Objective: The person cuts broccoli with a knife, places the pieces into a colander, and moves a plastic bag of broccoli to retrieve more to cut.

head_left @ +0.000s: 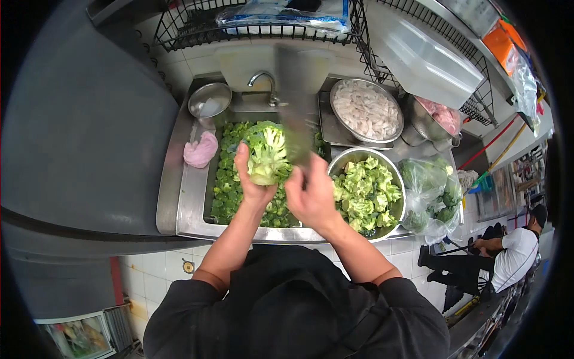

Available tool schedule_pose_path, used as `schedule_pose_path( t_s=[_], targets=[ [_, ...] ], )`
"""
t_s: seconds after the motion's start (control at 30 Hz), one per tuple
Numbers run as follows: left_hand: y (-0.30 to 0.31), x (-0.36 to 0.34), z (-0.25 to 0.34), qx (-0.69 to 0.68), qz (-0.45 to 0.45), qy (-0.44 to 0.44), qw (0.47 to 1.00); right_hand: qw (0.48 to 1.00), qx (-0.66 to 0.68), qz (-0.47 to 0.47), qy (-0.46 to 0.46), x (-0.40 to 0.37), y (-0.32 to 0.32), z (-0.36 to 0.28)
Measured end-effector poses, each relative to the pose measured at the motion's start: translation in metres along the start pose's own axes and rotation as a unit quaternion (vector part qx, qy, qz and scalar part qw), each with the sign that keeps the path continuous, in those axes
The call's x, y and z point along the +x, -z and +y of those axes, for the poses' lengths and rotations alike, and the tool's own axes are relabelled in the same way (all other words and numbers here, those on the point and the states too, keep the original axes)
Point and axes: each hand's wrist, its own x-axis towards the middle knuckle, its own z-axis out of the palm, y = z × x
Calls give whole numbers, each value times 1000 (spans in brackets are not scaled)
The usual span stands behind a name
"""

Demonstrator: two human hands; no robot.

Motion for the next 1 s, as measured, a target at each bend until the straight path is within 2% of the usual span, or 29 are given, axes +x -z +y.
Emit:
schedule_pose_path(
  t_s=[0.03,0.1,0.2,0.23,0.3,0.33,0.4,0.43,0.5,0.57,0.6,0.63,0.7,0.73,0.77,0.83,0.9,0.97,1.0],
  targets=[
    [1,-2,-1,8,-14,6,1000,999,17,-25,-14,-1,-9,12],
    [6,2,-3,34,-4,-18,999,999,-21,-3,-24,-9,-7,19],
    [9,-2,1,25,5,-5,1000,998,28,36,-45,7,17,-3],
    [11,-3,3,24,8,-3,1000,998,30,49,15,14,24,-6],
    [11,-2,6,29,-36,4,999,996,38,70,40,20,27,-17],
    [5,-3,6,37,-14,-8,999,996,38,69,42,20,25,-15],
    [2,-4,5,38,-14,-4,999,998,-12,13,53,15,12,-2],
    [1,-4,4,41,-13,0,999,999,-7,-32,2,9,1,13],
    [10,-3,1,39,-42,-3,998,997,43,-37,-49,2,-10,28],
    [15,0,0,12,-33,68,997,999,25,-16,-25,4,-4,28],
    [16,1,5,33,-73,82,993,1000,4,4,-10,2,2,24],
    [17,3,9,32,-71,83,994,1000,13,11,9,5,6,24],
    [18,14,19,106,-78,93,987,1000,7,-1,-15,9,18,16],
    [20,24,28,162,-137,101,972,1000,8,1,-13,9,19,14],
    [26,26,36,164,-139,101,971,1000,23,-1,-20,8,20,12],
    [51,27,46,-28,-148,196,969,999,40,-9,-26,-2,24,7],
    [92,14,35,-64,-167,217,960,997,39,-26,-54,-13,19,12],
    [111,-2,17,-39,13,210,977,996,45,-34,-74,-28,13,20],
    [108,-7,13,17,50,198,979,991,35,-70,-105,-36,12,20]
  ],
)
